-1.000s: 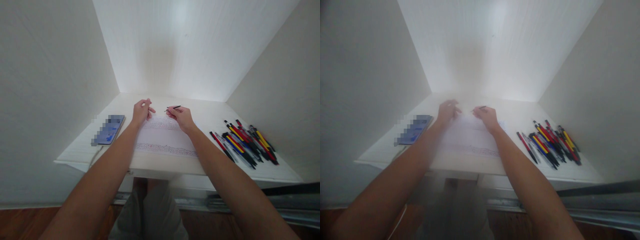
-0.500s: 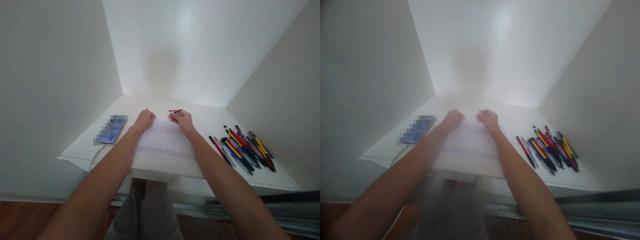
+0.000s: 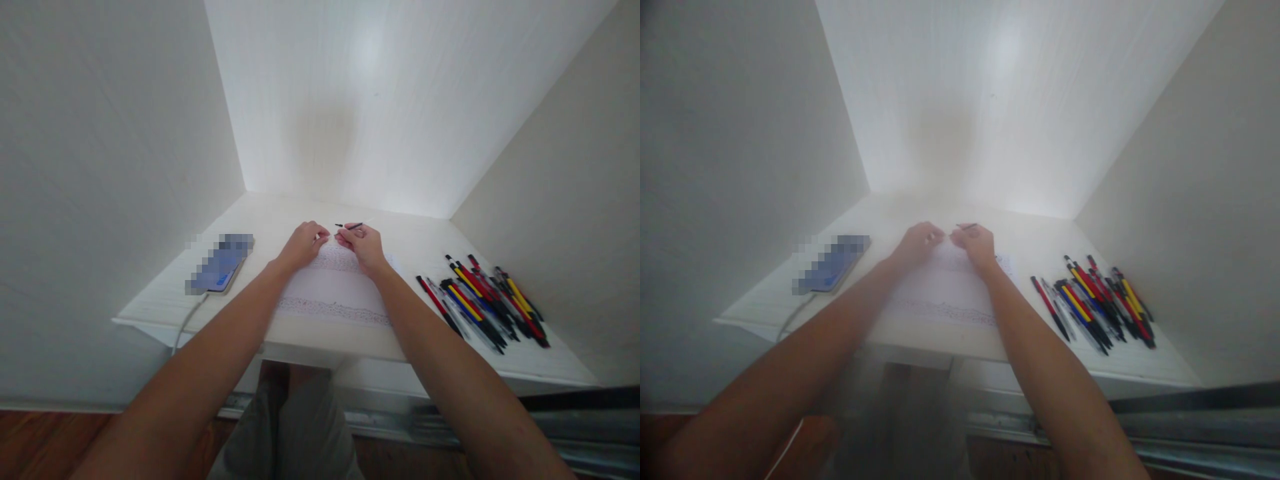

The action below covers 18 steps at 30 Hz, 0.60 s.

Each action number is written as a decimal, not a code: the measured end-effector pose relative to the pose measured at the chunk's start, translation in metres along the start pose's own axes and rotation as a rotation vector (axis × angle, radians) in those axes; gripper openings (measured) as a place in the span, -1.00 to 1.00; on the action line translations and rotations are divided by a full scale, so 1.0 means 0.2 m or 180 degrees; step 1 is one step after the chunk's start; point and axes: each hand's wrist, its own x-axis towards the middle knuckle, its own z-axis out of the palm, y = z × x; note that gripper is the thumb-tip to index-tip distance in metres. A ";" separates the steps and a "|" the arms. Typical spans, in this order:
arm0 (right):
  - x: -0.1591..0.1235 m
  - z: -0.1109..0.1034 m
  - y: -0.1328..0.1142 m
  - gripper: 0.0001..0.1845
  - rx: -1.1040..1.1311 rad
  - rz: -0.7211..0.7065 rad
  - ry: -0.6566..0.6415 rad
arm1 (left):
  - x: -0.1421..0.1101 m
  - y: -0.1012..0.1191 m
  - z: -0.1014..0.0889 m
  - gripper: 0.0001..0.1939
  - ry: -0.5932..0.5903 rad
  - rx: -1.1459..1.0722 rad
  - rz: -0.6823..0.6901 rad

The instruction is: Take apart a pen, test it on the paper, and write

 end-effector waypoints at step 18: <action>0.02 -0.07 0.01 -0.72 -0.0930 -0.0067 -0.0763 | -0.01 0.03 0.01 -0.85 -0.0168 -0.0641 -0.0030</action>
